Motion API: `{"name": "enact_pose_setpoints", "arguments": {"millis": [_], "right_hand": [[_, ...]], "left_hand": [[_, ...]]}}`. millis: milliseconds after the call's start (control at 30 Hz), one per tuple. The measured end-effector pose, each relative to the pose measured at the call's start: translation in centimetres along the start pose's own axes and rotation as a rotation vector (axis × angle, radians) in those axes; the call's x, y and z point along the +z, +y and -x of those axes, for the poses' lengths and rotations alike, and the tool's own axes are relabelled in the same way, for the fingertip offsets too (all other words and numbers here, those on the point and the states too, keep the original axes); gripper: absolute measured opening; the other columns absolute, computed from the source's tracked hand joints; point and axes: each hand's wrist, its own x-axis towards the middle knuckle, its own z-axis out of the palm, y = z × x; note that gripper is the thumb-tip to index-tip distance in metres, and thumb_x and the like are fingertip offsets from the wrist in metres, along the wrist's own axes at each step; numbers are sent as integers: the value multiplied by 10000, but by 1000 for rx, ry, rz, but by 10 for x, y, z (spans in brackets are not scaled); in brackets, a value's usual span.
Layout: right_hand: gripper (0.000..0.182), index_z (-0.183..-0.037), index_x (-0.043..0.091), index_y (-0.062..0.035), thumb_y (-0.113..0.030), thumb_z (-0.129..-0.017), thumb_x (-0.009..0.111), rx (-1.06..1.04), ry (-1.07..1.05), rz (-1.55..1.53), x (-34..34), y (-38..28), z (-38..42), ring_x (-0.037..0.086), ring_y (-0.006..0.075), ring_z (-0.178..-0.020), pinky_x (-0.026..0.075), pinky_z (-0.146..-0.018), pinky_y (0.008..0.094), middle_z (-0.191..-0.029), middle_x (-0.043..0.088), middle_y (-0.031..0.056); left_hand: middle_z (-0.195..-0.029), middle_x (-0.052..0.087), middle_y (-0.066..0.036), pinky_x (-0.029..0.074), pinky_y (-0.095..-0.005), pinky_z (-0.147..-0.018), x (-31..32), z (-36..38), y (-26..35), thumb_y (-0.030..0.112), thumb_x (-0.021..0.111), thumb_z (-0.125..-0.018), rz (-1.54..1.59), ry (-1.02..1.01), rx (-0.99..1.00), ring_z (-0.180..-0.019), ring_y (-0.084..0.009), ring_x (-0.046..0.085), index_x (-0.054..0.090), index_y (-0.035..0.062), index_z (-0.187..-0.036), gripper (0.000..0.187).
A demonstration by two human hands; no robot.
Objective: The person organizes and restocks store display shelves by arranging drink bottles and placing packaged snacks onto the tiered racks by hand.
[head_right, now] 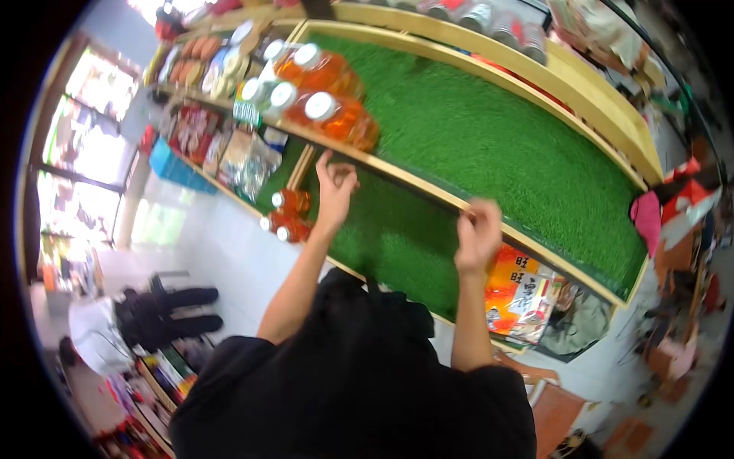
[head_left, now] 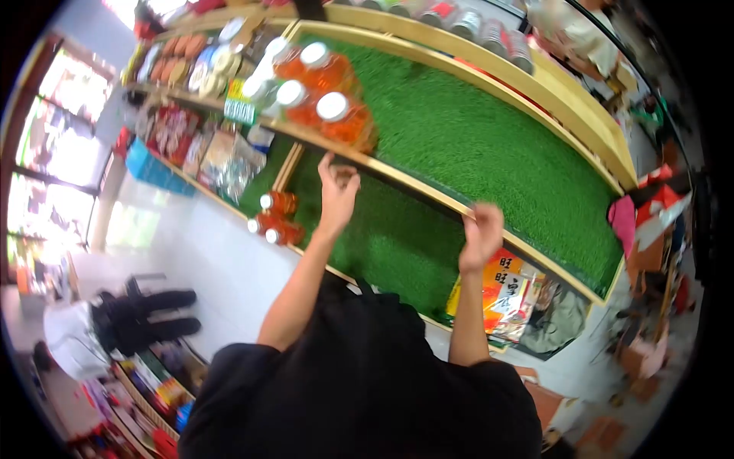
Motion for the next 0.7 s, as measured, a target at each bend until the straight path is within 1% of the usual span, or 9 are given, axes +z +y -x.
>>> {"name": "enact_pose_setpoints", "arguments": {"millis": [67,133,200,267,400,433,533,633,700], "right_hand": [[502,-1204,463,-12,-118,-759,669,-152,-233,-4,72,-8,-49,495,224,-1027,401,-936,382,-1117,512,103],[569,-1218,483,-28,-179,-731,734,-300,-375,226,160,-25,-95,487,282,-1088,391,-952,411,-1146,523,130],[558,-1173,534,-37,-216,-701,772,-262,-478,401,206,-17,-103,497,323,-1087,391,-950,423,-1140,545,148],[398,-1052,602,-32,-134,-701,758,-260,-308,445,230,-2,-96,518,328,-1047,407,-926,417,-1069,593,141],[362,-989,623,-30,-95,-667,775,-364,-128,537,227,2,-73,555,313,-1018,440,-887,389,-1062,623,145],[336,-981,625,-9,-84,-689,772,-497,-124,638,218,-1,-66,595,281,-987,460,-867,370,-1053,647,147],[382,-969,637,-18,-224,-698,812,-738,-30,764,173,-12,-22,599,302,-928,475,-823,395,-1007,646,169],[431,-946,628,1,-329,-722,793,-802,118,969,140,-62,23,571,267,-826,471,-732,379,-933,615,144],[443,-945,624,-12,-329,-690,799,-764,144,996,115,-80,48,565,273,-747,469,-667,378,-826,578,128]], "left_hand": [[-1017,559,-141,493,-309,-713,-11,-14,11,18,573,-846,-118,-61,39,-804,-185,577,113,20,-1424,738],[-1024,559,-145,492,-300,-727,-8,-23,28,31,584,-851,-198,-188,23,-818,-189,579,107,21,-1422,744],[-924,602,-151,501,-325,-708,-17,-35,24,38,618,-819,-88,-251,-12,-770,-221,619,48,19,-1431,837],[-908,604,-146,506,-327,-704,-19,-44,0,20,624,-812,-52,-272,-5,-753,-219,625,32,26,-1428,854],[-885,608,-118,517,-309,-653,-18,-38,-8,14,665,-789,70,-350,44,-698,-203,621,9,64,-1440,926],[-940,633,-125,521,-300,-664,-18,-34,0,13,684,-779,123,-387,-5,-726,-197,638,0,90,-1448,959],[-1006,640,-149,530,-322,-708,-7,-20,14,21,707,-768,240,-447,60,-797,-211,655,37,112,-1450,961],[-1077,638,-182,547,-378,-800,-1,2,37,34,765,-730,236,-725,-49,-930,-246,669,159,161,-1452,951],[-936,675,-162,552,-368,-749,2,33,41,60,777,-714,177,-911,-75,-812,-242,689,199,164,-1449,941]]}}
